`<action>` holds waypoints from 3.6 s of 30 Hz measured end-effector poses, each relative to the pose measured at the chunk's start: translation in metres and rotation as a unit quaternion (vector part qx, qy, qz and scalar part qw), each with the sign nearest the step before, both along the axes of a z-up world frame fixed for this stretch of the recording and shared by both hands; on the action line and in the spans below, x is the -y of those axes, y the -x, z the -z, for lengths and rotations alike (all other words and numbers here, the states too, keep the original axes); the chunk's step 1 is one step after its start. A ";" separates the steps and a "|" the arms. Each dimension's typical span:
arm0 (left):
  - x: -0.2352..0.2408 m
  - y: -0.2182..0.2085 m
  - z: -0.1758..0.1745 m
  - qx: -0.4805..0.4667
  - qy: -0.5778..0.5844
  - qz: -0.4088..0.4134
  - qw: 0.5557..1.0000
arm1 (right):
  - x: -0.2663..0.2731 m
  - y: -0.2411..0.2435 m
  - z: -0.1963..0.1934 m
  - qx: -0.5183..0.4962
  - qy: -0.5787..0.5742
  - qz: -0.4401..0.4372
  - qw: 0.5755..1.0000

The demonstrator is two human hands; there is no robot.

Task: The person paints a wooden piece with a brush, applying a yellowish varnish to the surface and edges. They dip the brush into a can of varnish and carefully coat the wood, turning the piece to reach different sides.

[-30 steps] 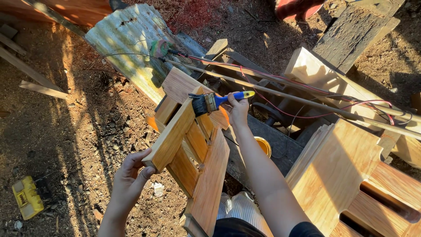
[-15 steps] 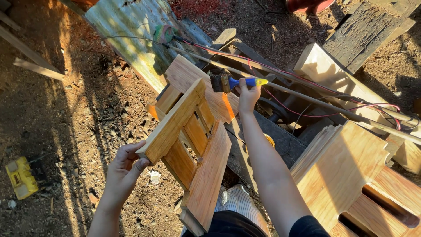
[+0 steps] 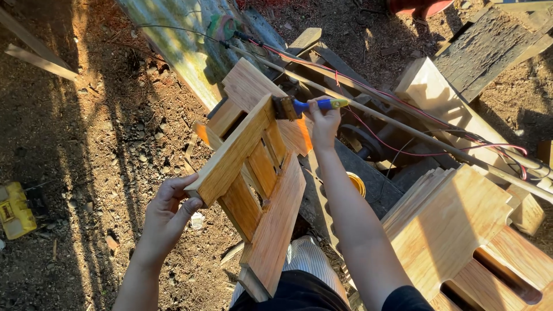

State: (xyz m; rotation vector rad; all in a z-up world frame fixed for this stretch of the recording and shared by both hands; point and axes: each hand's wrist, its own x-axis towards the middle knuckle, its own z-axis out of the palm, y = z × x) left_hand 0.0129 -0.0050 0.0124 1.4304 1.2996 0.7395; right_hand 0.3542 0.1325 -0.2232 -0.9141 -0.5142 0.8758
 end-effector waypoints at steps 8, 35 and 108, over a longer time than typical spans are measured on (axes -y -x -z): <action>-0.001 0.000 0.003 -0.002 -0.025 0.017 1.000 | 0.032 0.033 -0.039 0.035 -0.025 0.015 0.999; -0.006 -0.028 -0.004 -0.034 -0.061 0.034 0.997 | 0.159 0.048 -0.121 0.229 -0.097 0.018 0.968; -0.012 -0.044 -0.020 -0.085 -0.096 0.032 0.991 | 0.189 -0.012 -0.114 0.021 -0.231 -0.196 0.953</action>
